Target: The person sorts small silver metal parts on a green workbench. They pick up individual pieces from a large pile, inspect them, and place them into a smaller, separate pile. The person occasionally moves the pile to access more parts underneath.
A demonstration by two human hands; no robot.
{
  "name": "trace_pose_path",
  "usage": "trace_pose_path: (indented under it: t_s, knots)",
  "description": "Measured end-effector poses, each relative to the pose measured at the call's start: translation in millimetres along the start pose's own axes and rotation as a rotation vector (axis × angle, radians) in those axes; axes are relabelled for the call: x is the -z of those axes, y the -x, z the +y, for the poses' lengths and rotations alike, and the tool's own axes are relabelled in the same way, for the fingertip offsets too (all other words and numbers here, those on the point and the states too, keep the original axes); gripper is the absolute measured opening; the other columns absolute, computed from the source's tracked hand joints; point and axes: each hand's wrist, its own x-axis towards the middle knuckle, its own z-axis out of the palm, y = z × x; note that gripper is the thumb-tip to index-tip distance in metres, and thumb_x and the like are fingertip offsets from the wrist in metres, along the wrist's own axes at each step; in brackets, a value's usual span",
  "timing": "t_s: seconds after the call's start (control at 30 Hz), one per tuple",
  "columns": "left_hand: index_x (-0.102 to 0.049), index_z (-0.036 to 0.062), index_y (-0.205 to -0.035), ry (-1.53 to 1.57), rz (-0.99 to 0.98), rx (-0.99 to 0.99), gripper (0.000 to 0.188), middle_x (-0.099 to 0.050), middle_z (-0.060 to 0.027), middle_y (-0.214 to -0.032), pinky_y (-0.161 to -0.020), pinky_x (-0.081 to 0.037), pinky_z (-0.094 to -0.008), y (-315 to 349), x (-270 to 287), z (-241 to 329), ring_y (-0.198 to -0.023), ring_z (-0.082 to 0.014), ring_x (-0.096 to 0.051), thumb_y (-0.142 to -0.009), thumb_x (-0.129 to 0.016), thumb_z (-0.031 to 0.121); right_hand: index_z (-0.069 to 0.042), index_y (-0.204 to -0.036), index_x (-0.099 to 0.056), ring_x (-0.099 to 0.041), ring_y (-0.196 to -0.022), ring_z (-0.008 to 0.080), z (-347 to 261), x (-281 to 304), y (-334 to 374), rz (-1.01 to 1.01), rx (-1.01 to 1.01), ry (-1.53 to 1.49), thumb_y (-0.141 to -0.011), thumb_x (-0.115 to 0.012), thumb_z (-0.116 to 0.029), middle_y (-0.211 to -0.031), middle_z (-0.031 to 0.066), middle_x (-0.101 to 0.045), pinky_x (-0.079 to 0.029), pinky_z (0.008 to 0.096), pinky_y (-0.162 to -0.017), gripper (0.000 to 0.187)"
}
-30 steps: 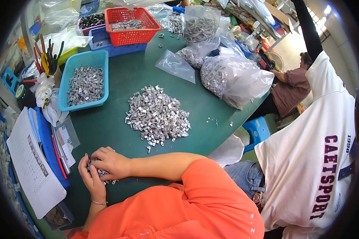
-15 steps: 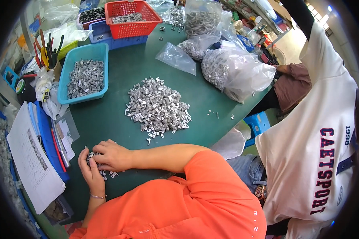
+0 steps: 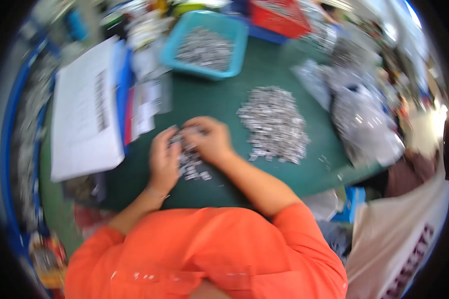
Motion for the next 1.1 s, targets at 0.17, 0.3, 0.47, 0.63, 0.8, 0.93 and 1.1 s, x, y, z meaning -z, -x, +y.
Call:
trace_pose_path:
  t_s: [0.17,0.3,0.47,0.63,0.8,0.93,1.1]
  knots:
    - [-0.055,-0.0027,-0.117,0.267,0.145,0.065,0.026,-0.056,-0.0134,-0.121,-0.099,-0.038,-0.0309,1.5,7.0,6.6,-0.115,-0.0232,-0.052,-0.095,-0.046,0.009,-0.005,-0.095,-0.055,-0.058,-0.070,0.0217,-10.5,11.1,-12.7,0.006,-0.841,-1.420,-0.087,-0.060,-0.022,-0.085,0.0110,-0.059,-0.047,0.0315,-0.055,0.019]
    - [-0.050,-0.0023,-0.125,0.806,0.110,0.265,0.032,-0.052,-0.0118,-0.129,-0.104,-0.034,-0.0309,2.4,11.9,40.5,-0.123,-0.0197,-0.047,-0.100,-0.039,0.015,-0.004,-0.098,-0.054,-0.058,-0.077,0.0268,-8.0,4.3,-9.5,0.041,-0.859,-1.722,-0.091,-0.048,-0.025,-0.091,0.0159,-0.058,-0.049,0.0370,-0.061,0.023]
    - [-0.040,0.0031,-0.132,1.483,0.108,0.709,0.040,-0.044,-0.0101,-0.136,-0.109,-0.029,-0.0369,-8.3,-4.2,49.3,-0.128,-0.0208,-0.040,-0.101,-0.034,0.027,-0.005,-0.106,-0.053,-0.060,-0.091,0.0308,-26.3,-2.8,-6.6,0.100,-0.792,-1.813,-0.093,-0.044,-0.027,-0.102,0.0181,-0.058,-0.052,0.0446,-0.077,0.027]
    - [-0.044,0.0078,-0.127,1.725,0.056,0.793,0.036,-0.049,-0.0044,-0.129,-0.105,-0.033,-0.0367,-10.6,-7.9,55.6,-0.120,-0.0179,-0.046,-0.102,-0.031,0.029,-0.003,-0.108,-0.054,-0.059,-0.097,0.0348,-48.9,-9.5,-4.2,0.125,-0.680,-1.741,-0.094,-0.041,-0.029,-0.108,0.0213,-0.059,-0.047,0.0510,-0.092,0.032]
    - [-0.048,0.0080,-0.124,1.789,0.066,0.835,0.036,-0.054,-0.0038,-0.121,-0.103,-0.036,-0.0367,-9.3,-2.8,53.7,-0.114,-0.0177,-0.050,-0.102,-0.031,0.030,-0.003,-0.106,-0.057,-0.059,-0.095,0.0345,-57.4,-9.3,-1.9,0.100,-0.603,-1.626,-0.095,-0.040,-0.031,-0.106,0.0206,-0.060,-0.048,0.0498,-0.089,0.034]
    - [-0.052,0.0049,-0.120,1.900,-0.031,0.737,0.037,-0.061,-0.0025,-0.106,-0.098,-0.039,-0.0344,-6.6,-7.4,41.5,-0.103,-0.0169,-0.055,-0.101,-0.029,0.027,-0.004,-0.098,-0.057,-0.059,-0.082,0.0279,-54.1,-5.0,-3.3,-0.043,-0.460,-1.481,-0.094,-0.048,-0.030,-0.093,0.0149,-0.060,-0.050,0.0380,-0.069,0.029]
    - [-0.055,0.0064,-0.115,1.929,-0.039,0.843,0.036,-0.061,-0.0021,-0.103,-0.093,-0.044,-0.0375,-3.7,-7.5,40.1,-0.102,-0.0185,-0.056,-0.100,-0.032,0.030,-0.002,-0.094,-0.053,-0.057,-0.071,0.0195,-74.0,-13.1,-0.2,0.073,-0.261,-1.000,-0.095,-0.053,-0.021,-0.086,0.0123,-0.058,-0.047,0.0299,-0.058,0.019]
